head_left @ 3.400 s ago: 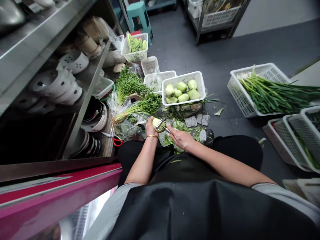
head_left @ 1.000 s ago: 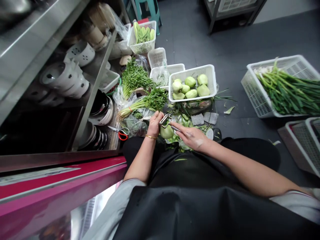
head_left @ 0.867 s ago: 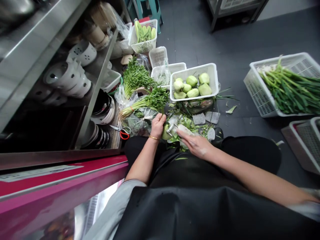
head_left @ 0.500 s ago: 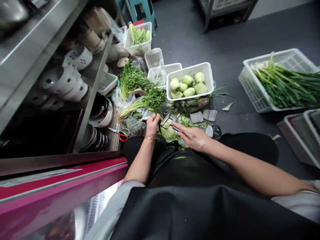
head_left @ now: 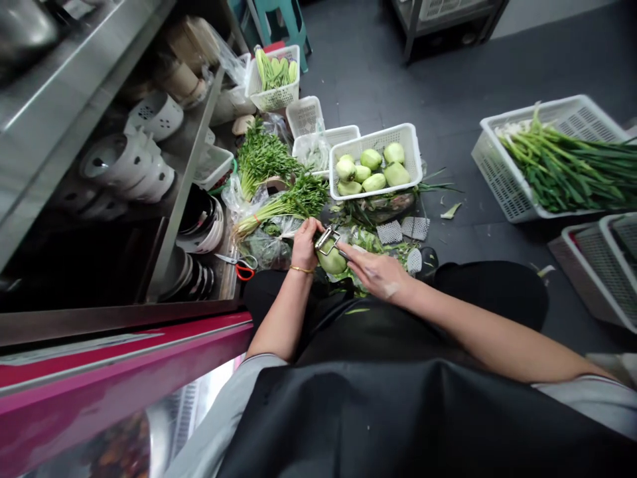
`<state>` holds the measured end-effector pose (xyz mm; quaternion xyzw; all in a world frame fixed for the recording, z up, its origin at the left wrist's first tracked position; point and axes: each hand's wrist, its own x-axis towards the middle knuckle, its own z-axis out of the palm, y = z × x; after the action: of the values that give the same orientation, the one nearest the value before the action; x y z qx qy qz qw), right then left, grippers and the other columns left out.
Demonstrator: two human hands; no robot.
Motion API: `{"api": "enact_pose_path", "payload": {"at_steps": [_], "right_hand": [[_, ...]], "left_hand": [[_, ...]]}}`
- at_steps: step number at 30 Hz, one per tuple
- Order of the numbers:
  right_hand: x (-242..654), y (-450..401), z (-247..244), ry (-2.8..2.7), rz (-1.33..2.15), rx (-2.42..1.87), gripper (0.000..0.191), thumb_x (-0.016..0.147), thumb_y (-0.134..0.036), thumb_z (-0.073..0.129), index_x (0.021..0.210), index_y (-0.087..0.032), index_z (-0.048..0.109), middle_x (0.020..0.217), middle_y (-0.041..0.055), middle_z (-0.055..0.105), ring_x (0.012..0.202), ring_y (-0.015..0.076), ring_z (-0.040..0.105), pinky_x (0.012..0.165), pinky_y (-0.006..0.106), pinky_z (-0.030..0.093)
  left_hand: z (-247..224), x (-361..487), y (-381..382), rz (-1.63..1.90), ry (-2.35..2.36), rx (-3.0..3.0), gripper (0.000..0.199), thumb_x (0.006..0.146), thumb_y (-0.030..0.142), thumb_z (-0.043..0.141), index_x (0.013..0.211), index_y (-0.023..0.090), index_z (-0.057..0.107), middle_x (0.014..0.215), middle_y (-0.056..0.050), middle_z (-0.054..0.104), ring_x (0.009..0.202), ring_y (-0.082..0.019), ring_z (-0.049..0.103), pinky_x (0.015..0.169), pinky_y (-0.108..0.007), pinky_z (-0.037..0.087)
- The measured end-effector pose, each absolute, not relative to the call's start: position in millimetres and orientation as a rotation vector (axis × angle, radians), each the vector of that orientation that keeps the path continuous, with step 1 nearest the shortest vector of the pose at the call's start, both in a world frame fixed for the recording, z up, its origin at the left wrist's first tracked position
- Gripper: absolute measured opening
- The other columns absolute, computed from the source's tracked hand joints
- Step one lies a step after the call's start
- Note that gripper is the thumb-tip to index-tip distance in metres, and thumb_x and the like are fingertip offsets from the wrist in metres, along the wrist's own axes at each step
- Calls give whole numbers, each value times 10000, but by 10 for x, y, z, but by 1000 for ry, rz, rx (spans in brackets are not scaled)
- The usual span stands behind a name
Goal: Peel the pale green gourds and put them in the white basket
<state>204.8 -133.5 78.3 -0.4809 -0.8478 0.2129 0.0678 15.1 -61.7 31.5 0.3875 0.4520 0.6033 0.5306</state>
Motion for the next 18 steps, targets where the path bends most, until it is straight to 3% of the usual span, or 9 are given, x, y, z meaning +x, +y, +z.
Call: {"api": "enact_pose_path", "payload": {"at_steps": [4,8,10,14,17,18], "right_hand": [[2482,-1586,532,-2599,936,-1466,469,964,-310,378,1431,-273,414,1107,76,701,924,237,689,780,344,552],[2646,-1489,665,-2328,1005,-1339,465,960,-316,373,1420,-268,427,1351,40,549,1154,215,584,949,347,502],[2448,-1333,804,-2274,923,-1289,480,960,-312,371,1436,-259,400,1380,34,520,1175,218,568,978,352,483],[2213,-1352,633,-2368,825,-1306,499,960,-307,380,1457,-271,360,1243,58,635,1006,231,665,872,373,536],[2536,-1682,205,-2491,962,-1437,462,937,-286,432,1397,-272,463,1001,58,733,797,229,712,715,346,572],[2681,-1767,109,-2473,985,-1498,451,937,-288,431,1384,-273,481,1003,58,733,799,227,712,710,339,573]], "left_hand": [[327,32,-594,1545,1058,936,408,804,505,626,602,165,523,612,0,505,613,-113,500,651,-250,418],[364,38,-607,1505,996,945,400,837,528,566,648,178,524,664,-14,511,655,-136,538,671,-278,449],[386,118,-625,1474,988,965,409,848,522,554,635,176,511,659,-18,500,649,-133,525,675,-275,449],[374,141,-598,1503,1009,860,445,872,503,528,583,176,442,601,-1,440,607,-120,489,666,-263,440],[311,-36,-506,1558,1090,653,479,898,489,490,548,178,384,549,15,392,564,-108,460,664,-256,441],[288,-97,-476,1556,1112,585,488,906,483,475,539,178,373,538,18,384,550,-105,452,664,-257,445]]}}
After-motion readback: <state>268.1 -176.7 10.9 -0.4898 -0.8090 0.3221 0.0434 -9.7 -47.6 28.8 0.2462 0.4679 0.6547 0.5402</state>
